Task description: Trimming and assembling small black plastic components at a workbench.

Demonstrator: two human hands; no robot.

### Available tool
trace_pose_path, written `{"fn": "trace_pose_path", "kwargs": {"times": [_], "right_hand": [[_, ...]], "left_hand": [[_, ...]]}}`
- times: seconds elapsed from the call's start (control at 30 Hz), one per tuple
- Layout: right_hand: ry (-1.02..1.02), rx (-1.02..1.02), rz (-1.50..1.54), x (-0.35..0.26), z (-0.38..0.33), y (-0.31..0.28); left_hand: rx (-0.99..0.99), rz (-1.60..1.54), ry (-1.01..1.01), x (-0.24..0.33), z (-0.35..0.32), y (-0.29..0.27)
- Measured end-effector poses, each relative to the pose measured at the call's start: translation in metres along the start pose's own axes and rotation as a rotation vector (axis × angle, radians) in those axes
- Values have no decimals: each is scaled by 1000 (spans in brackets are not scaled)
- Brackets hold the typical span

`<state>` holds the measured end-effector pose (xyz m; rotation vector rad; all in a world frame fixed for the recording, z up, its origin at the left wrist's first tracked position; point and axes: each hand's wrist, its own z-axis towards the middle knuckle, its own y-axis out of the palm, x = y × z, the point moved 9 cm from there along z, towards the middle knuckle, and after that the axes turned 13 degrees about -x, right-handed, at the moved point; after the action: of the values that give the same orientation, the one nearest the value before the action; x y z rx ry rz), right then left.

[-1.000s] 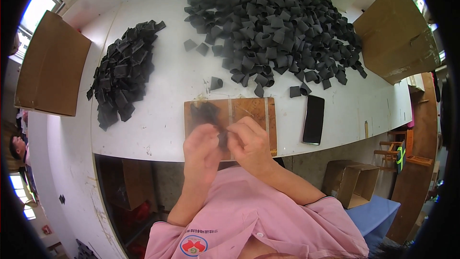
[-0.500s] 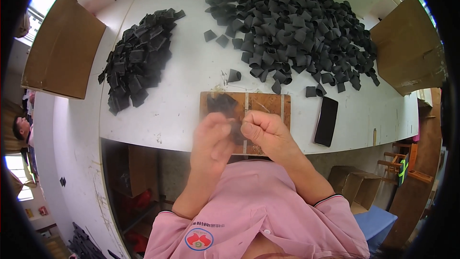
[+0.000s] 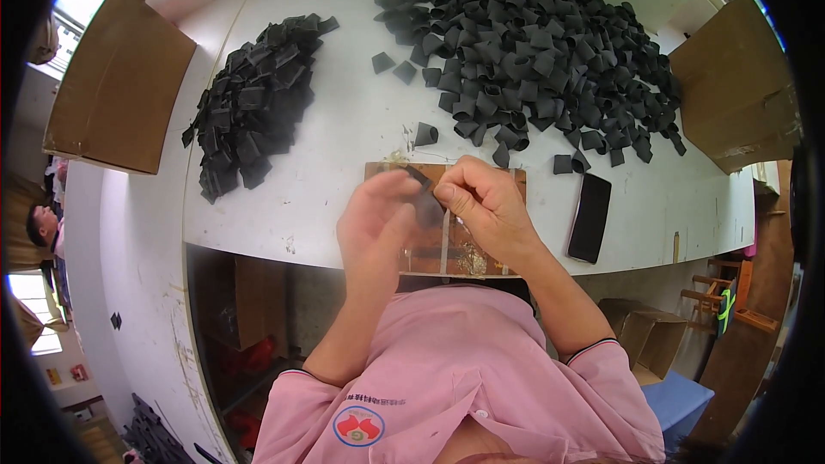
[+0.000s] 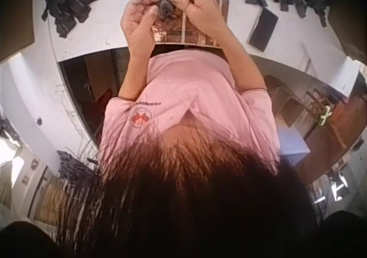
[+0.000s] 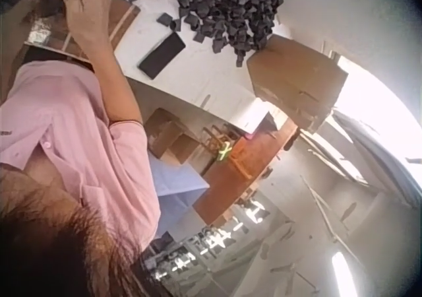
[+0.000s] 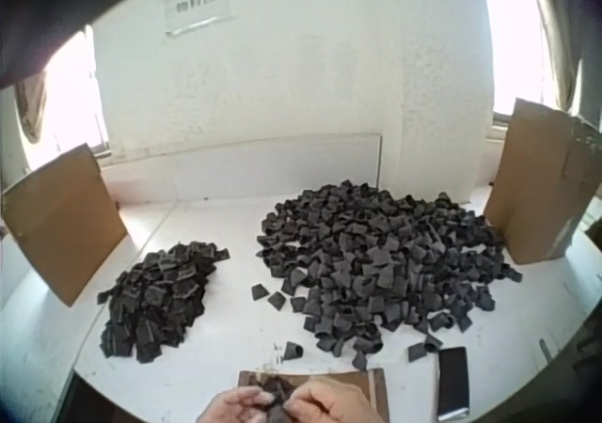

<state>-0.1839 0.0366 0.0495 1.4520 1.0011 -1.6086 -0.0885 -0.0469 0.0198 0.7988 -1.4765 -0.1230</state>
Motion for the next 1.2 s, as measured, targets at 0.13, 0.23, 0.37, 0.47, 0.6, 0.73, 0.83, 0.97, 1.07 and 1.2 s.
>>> {"fn": "trace_pose_path", "kwargs": {"times": [0.13, 0.23, 0.37, 0.47, 0.6, 0.73, 0.83, 0.97, 1.07, 1.2], "right_hand": [[-271, 193, -443, -45, -28, -5], [-335, 183, -558, -52, -31, 9], [-438, 236, -726, -67, -29, 20], [-471, 281, -823, -74, -30, 25], [-454, 122, -592, -60, -22, 16], [-293, -51, -358, -42, -17, 11], [-366, 19, -531, -56, -21, 16], [-375, 62, -575, -61, -22, 16], [-390, 120, -628, -63, -23, 18], [-443, 197, -734, -76, -25, 21]], "left_hand": [[-81, 878, 573, 64, -12, 35], [-151, 756, 513, 58, -10, 39], [-117, 509, 508, 54, -11, 30], [16, 189, 424, 49, -11, 22], [-61, 301, 353, 53, -6, 22], [-211, 538, 216, 54, 1, 37], [-241, 777, 308, 65, 1, 43], [-137, 811, 368, 62, -4, 37], [-41, 726, 461, 62, -10, 31], [91, 186, 338, 44, -10, 3]]}}
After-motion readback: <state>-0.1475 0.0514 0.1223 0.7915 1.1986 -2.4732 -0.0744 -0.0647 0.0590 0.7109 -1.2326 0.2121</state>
